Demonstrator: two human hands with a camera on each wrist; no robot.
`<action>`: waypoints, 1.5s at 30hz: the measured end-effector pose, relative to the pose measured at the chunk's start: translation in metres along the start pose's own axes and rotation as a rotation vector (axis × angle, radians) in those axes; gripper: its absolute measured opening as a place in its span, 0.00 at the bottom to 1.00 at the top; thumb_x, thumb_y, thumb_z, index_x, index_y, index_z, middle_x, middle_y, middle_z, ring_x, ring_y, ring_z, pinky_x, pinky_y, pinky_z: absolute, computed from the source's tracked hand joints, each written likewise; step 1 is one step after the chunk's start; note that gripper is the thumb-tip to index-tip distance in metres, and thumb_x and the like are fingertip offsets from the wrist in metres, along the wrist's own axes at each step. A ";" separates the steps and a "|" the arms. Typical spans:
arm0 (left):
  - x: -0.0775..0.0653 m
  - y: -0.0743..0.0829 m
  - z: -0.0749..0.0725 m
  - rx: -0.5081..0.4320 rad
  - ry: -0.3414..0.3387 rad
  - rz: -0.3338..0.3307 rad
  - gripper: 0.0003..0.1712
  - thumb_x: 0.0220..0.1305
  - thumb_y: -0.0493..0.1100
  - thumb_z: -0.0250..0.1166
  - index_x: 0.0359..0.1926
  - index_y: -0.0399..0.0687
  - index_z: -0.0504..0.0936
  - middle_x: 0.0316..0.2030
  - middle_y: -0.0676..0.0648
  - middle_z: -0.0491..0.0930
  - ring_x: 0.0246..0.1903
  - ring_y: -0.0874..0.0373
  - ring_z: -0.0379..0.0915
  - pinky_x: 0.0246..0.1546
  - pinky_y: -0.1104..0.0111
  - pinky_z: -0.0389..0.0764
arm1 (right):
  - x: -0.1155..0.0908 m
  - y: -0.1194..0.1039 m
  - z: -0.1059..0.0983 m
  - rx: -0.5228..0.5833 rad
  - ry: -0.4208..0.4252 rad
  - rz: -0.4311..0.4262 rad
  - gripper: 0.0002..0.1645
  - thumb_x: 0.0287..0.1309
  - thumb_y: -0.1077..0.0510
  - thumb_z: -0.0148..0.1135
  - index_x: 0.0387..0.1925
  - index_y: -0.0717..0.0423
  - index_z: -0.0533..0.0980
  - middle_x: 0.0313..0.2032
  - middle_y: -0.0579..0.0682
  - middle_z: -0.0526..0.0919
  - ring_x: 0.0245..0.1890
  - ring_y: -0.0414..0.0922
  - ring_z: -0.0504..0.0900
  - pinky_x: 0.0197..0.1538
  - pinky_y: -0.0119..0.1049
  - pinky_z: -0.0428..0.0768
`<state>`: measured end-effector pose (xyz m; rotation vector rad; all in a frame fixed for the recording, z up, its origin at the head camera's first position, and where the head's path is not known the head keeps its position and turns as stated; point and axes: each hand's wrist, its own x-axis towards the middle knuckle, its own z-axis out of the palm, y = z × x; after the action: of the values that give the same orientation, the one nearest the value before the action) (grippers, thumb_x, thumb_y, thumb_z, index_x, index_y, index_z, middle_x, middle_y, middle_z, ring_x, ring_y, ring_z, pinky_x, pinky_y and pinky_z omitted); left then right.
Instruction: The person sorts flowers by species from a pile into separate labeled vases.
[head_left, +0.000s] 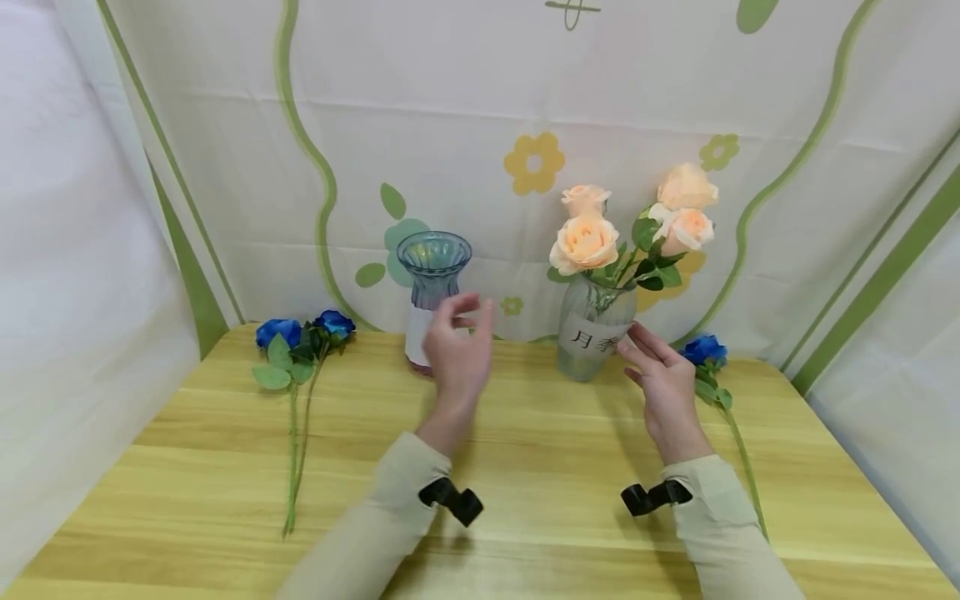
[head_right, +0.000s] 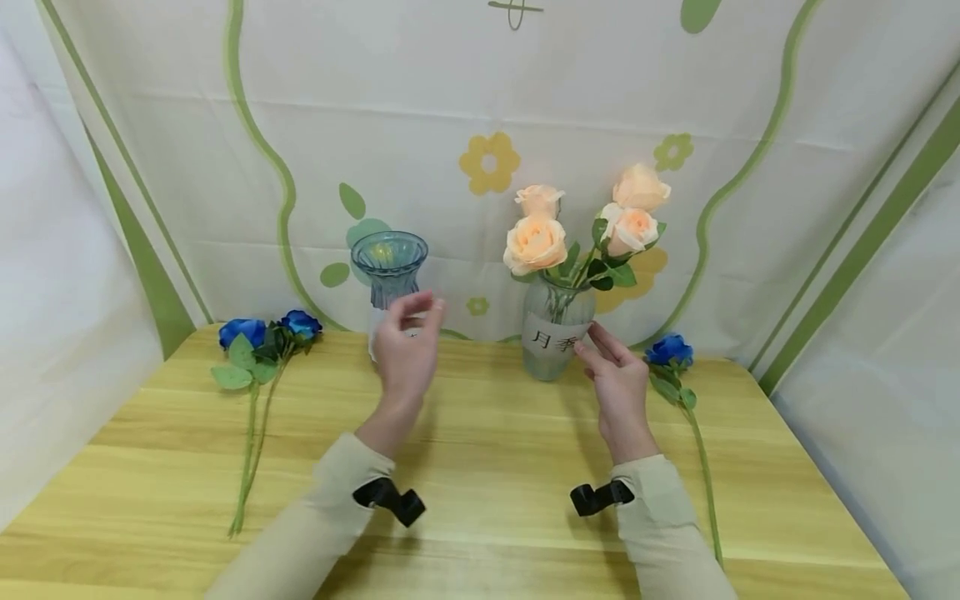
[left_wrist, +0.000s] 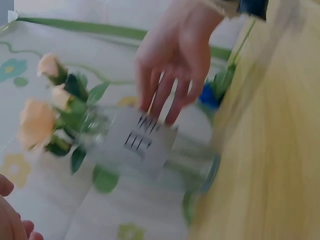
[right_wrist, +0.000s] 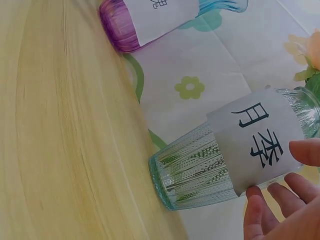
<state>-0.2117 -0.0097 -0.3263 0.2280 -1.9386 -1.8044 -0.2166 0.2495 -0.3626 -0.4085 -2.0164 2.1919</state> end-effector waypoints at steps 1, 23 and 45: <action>0.006 -0.001 -0.009 0.006 0.038 0.044 0.15 0.70 0.53 0.71 0.50 0.52 0.87 0.49 0.52 0.87 0.46 0.53 0.81 0.45 0.64 0.78 | 0.000 0.000 0.001 0.000 -0.003 -0.001 0.37 0.71 0.51 0.70 0.77 0.43 0.71 0.78 0.43 0.71 0.60 0.30 0.81 0.52 0.23 0.82; 0.120 -0.023 -0.074 -0.182 -0.477 0.170 0.44 0.82 0.52 0.57 0.86 0.48 0.46 0.86 0.52 0.51 0.86 0.56 0.42 0.86 0.59 0.47 | -0.003 -0.005 -0.005 0.032 -0.017 -0.008 0.36 0.71 0.53 0.69 0.77 0.46 0.70 0.78 0.46 0.71 0.54 0.28 0.84 0.50 0.23 0.83; 0.119 -0.018 -0.076 -0.223 -0.517 0.148 0.43 0.82 0.48 0.56 0.86 0.47 0.46 0.86 0.47 0.50 0.86 0.54 0.44 0.86 0.57 0.49 | -0.006 0.011 -0.154 0.125 0.101 -0.016 0.15 0.60 0.63 0.78 0.44 0.41 0.89 0.36 0.32 0.92 0.38 0.30 0.91 0.39 0.24 0.87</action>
<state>-0.2844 -0.1316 -0.3157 -0.4889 -1.9827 -2.1002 -0.1657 0.3941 -0.3836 -0.4751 -1.8144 2.2252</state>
